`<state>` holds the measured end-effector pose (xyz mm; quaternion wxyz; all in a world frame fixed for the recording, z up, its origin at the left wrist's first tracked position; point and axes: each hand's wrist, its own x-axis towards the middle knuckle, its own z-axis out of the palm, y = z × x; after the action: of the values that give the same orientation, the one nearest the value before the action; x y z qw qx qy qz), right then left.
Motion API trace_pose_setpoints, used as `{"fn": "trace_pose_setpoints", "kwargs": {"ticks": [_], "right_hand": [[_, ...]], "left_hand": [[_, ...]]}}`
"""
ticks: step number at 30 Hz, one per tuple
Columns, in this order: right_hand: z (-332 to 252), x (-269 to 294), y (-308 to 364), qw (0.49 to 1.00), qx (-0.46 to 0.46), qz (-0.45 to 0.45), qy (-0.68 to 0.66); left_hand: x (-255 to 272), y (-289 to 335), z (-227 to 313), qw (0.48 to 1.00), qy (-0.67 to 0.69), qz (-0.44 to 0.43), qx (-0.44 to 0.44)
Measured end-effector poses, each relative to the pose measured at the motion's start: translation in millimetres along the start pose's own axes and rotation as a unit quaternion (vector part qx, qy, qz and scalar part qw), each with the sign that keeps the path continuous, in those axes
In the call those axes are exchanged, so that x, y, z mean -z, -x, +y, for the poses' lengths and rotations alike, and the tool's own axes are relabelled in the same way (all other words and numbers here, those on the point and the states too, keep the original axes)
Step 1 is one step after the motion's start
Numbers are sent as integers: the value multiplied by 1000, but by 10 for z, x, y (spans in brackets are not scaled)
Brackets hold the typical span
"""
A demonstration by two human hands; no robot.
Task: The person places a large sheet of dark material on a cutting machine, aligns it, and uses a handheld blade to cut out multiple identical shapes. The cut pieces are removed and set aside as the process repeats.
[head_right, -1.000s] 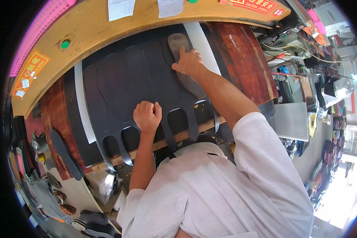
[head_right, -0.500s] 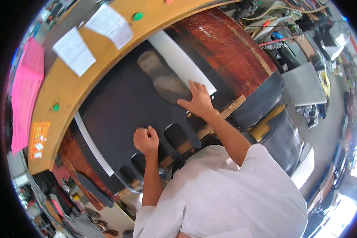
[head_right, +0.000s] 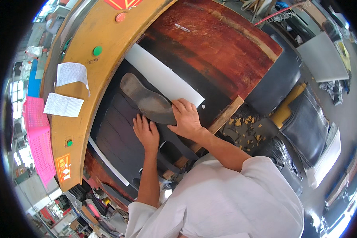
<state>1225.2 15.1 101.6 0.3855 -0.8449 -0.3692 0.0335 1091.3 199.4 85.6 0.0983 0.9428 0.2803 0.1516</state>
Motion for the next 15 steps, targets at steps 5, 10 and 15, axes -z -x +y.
{"fn": "trace_pose_setpoints", "kwargs": {"ticks": [5,10,15], "right_hand": [[65,2,-35,1000,14,3,-25],[65,-23,-20,1000,23,4,-5],[87,96,-94,997,29,-64,8]], "left_hand": [[-169,43,57,999,-20,9,30],[-135,37,92,999,-31,15,31],[-132,13,107,999,-11,30,32]]}}
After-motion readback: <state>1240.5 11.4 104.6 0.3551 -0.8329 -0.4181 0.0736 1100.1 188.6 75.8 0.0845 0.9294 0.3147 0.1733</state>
